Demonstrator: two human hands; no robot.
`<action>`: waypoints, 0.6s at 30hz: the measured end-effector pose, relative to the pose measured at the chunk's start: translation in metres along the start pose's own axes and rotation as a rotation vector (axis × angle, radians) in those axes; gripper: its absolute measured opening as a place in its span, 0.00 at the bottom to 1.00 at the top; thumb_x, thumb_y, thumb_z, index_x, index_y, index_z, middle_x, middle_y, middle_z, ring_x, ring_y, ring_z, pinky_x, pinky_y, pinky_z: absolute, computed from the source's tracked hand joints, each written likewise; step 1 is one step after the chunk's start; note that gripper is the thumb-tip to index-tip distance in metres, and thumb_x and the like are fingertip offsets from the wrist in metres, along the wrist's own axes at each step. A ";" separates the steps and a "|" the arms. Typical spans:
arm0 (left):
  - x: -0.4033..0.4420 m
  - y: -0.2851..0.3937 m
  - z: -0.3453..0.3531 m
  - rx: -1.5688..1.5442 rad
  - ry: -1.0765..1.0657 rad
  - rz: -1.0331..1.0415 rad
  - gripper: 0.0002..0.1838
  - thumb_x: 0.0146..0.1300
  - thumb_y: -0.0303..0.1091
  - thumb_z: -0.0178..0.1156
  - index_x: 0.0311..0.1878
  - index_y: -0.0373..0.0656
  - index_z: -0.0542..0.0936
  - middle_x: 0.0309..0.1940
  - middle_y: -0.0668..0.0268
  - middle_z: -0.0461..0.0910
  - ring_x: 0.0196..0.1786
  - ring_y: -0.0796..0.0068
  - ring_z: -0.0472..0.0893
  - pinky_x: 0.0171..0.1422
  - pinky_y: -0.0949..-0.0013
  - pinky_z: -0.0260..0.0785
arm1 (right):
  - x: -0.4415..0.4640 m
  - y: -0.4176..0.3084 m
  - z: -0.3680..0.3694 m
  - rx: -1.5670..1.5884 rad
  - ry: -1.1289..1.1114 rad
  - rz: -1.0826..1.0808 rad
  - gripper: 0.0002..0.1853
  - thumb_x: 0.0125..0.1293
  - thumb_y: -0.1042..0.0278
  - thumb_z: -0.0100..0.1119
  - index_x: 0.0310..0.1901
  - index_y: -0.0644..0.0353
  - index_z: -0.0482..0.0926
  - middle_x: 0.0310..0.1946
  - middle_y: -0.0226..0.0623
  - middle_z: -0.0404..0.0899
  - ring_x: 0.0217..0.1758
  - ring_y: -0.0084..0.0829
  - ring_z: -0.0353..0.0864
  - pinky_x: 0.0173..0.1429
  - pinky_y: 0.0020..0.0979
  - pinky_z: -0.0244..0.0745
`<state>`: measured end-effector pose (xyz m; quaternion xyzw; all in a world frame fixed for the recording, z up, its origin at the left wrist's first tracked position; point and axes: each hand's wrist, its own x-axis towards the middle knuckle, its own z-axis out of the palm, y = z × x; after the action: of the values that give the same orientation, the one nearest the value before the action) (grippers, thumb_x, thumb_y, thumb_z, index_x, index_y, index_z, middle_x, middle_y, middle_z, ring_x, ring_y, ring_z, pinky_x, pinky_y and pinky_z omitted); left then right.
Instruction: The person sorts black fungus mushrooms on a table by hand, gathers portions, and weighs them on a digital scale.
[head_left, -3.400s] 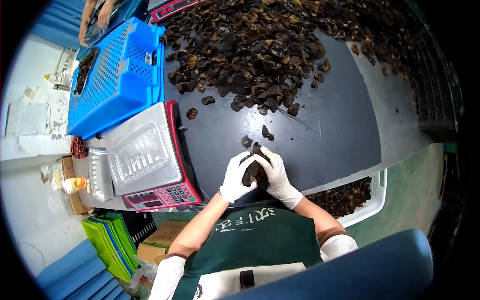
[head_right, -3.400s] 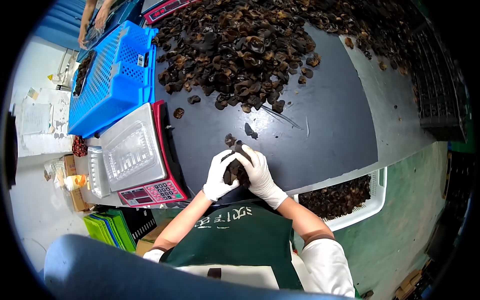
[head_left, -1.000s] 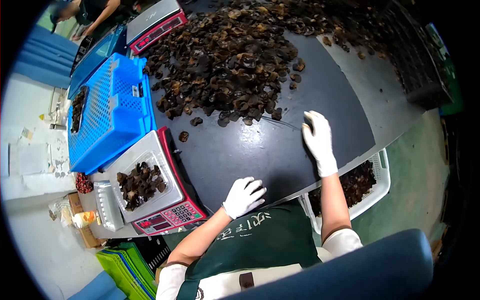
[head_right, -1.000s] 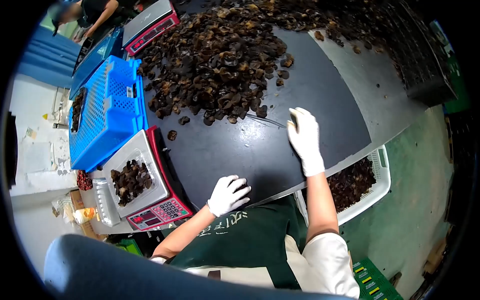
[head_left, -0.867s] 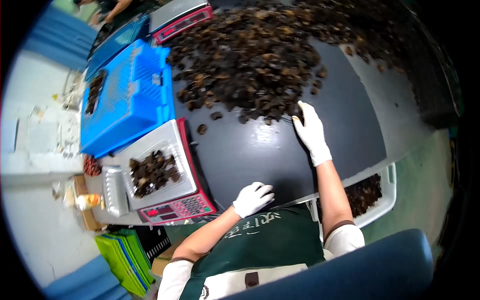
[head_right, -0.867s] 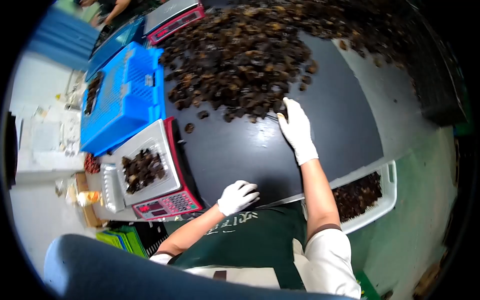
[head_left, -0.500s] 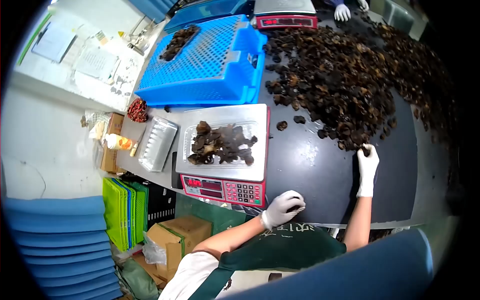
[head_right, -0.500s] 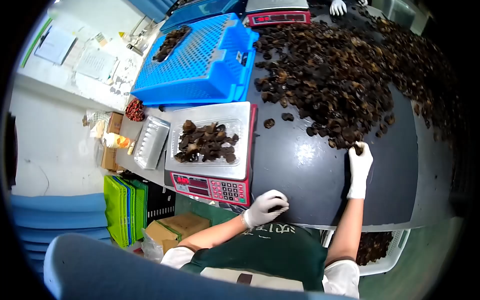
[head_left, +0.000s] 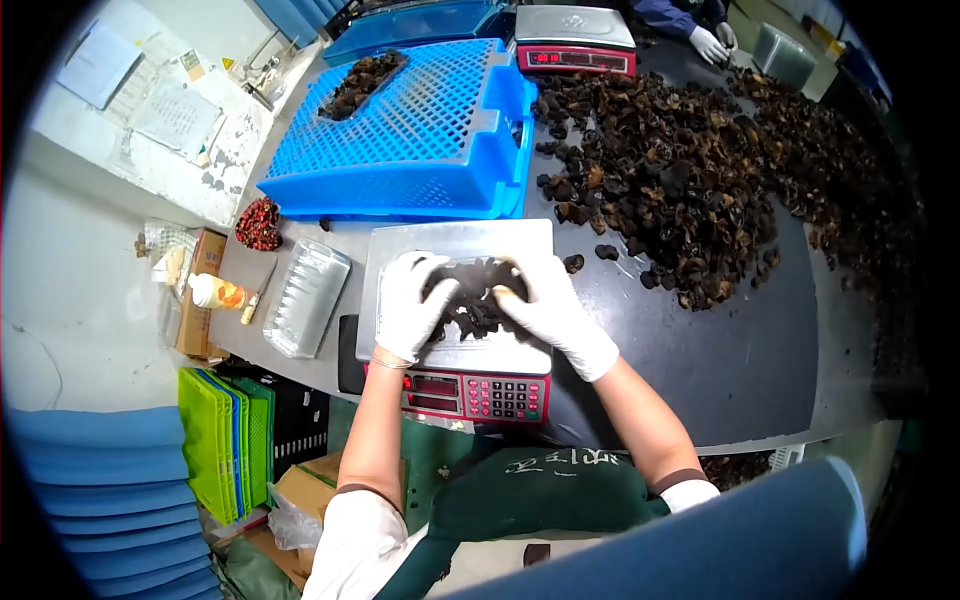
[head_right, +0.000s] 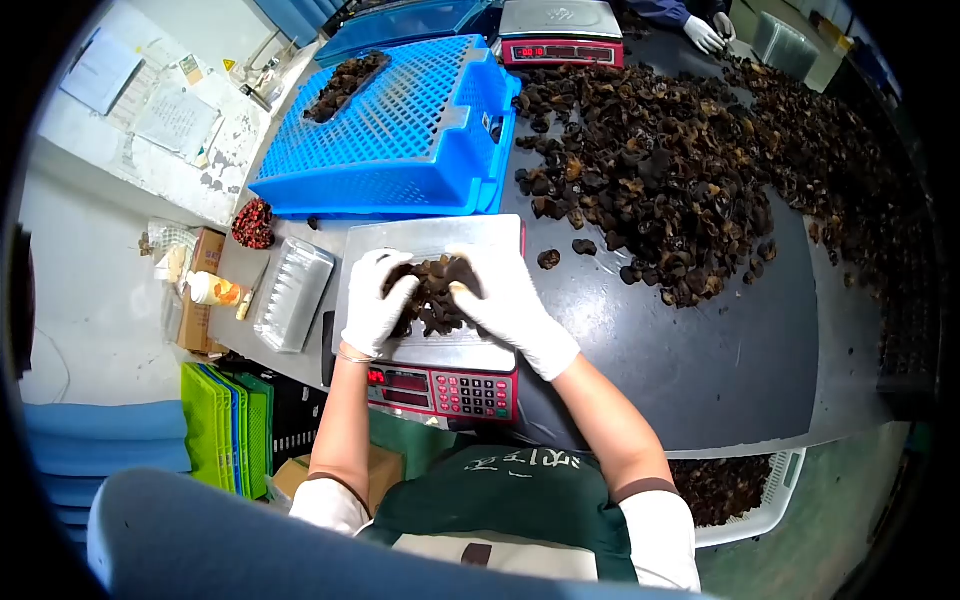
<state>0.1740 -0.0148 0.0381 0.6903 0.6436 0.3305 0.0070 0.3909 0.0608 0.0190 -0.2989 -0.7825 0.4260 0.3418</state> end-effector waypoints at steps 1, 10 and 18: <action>-0.005 -0.008 0.005 0.063 -0.119 -0.021 0.22 0.57 0.44 0.67 0.52 0.44 0.82 0.50 0.58 0.79 0.54 0.52 0.75 0.64 0.51 0.64 | 0.005 0.003 0.011 -0.071 -0.053 -0.048 0.26 0.60 0.62 0.65 0.60 0.60 0.74 0.47 0.46 0.80 0.55 0.48 0.77 0.61 0.44 0.70; -0.018 -0.028 -0.016 -0.188 -0.104 -0.030 0.29 0.65 0.48 0.59 0.66 0.43 0.74 0.66 0.51 0.69 0.70 0.47 0.65 0.75 0.49 0.54 | 0.003 0.000 -0.033 -0.414 0.021 -0.081 0.16 0.62 0.70 0.60 0.52 0.56 0.80 0.45 0.40 0.82 0.56 0.43 0.75 0.67 0.45 0.63; -0.021 -0.022 0.001 0.066 -0.227 0.024 0.29 0.60 0.46 0.65 0.65 0.51 0.76 0.68 0.55 0.67 0.72 0.43 0.61 0.76 0.46 0.53 | -0.005 -0.004 -0.011 -0.792 -0.111 -0.195 0.17 0.48 0.71 0.67 0.44 0.51 0.80 0.54 0.38 0.74 0.68 0.52 0.65 0.74 0.63 0.51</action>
<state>0.1559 -0.0298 0.0183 0.7306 0.6411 0.2289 0.0530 0.4024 0.0602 0.0252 -0.3083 -0.9279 0.0728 0.1966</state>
